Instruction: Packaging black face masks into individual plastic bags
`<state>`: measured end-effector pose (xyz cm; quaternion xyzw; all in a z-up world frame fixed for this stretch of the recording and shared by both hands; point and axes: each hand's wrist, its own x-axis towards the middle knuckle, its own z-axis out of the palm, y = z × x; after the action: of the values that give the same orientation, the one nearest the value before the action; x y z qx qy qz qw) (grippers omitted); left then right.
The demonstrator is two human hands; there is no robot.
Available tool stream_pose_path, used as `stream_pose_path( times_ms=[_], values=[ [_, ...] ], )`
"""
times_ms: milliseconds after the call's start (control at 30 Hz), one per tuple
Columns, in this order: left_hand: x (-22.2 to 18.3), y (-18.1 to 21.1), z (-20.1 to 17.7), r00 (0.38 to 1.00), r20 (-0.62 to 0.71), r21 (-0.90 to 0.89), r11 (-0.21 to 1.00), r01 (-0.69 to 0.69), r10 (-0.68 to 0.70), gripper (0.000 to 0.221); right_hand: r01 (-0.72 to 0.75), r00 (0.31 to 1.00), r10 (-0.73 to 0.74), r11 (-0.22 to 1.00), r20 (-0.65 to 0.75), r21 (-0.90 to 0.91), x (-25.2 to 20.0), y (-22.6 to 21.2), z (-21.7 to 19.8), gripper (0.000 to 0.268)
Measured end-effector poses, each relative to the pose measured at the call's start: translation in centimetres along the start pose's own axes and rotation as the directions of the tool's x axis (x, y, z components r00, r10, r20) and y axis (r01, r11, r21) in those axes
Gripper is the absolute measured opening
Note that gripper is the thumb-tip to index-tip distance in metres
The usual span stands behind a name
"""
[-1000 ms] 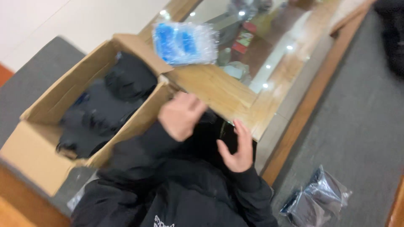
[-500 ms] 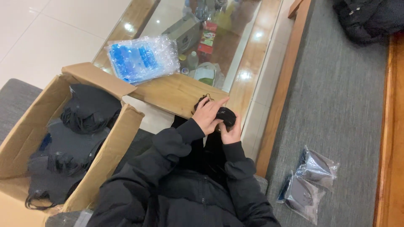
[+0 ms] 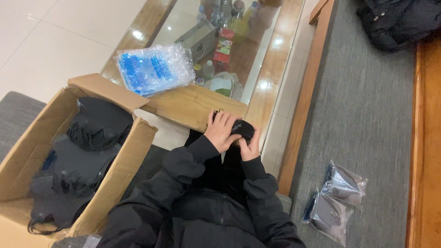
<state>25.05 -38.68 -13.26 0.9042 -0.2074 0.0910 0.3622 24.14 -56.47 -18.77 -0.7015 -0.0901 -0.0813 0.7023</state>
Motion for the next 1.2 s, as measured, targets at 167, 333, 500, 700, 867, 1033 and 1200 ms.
stream_pose_path(
  times_ms=[167,333,500,700,867,1033,1200],
  values=[
    [-0.4,0.8,-2.0,1.000,0.026,0.101,0.995,-0.003,0.001,0.055,-0.032,0.999,0.033,0.999,0.024,-0.023,0.2,-1.3,0.5,0.029],
    [-3.2,1.3,-0.7,0.926,-0.331,-0.179,0.976,0.126,-0.181,0.046,-0.092,0.988,0.089,0.996,-0.130,-0.017,0.3,-2.3,0.3,0.039],
    [-5.5,0.2,3.0,0.727,0.377,-0.680,0.361,0.638,-0.574,0.076,-0.228,0.962,0.247,0.962,-0.117,0.151,-0.6,-3.2,1.0,0.058],
    [-5.0,0.8,0.4,0.632,0.508,-0.859,-0.399,0.321,-0.585,0.102,-0.339,0.930,0.365,0.891,-0.032,0.302,-2.5,-2.7,3.3,0.053],
    [-6.3,-2.3,4.9,0.617,0.492,-0.870,-0.319,0.376,-0.614,0.099,-0.342,0.928,0.369,0.786,-0.052,-0.516,-2.6,-9.1,4.4,0.075],
    [-5.8,-1.0,4.2,0.523,0.413,-0.896,-0.229,0.381,-0.746,0.104,-0.031,0.999,0.038,0.732,-0.004,-0.681,-3.4,-9.6,4.9,0.070],
    [-5.3,1.8,1.2,0.443,0.346,-0.894,-0.147,0.423,-0.827,0.102,0.181,0.980,-0.177,0.605,0.091,-0.775,-4.1,-7.3,5.3,0.058]
  ],
)
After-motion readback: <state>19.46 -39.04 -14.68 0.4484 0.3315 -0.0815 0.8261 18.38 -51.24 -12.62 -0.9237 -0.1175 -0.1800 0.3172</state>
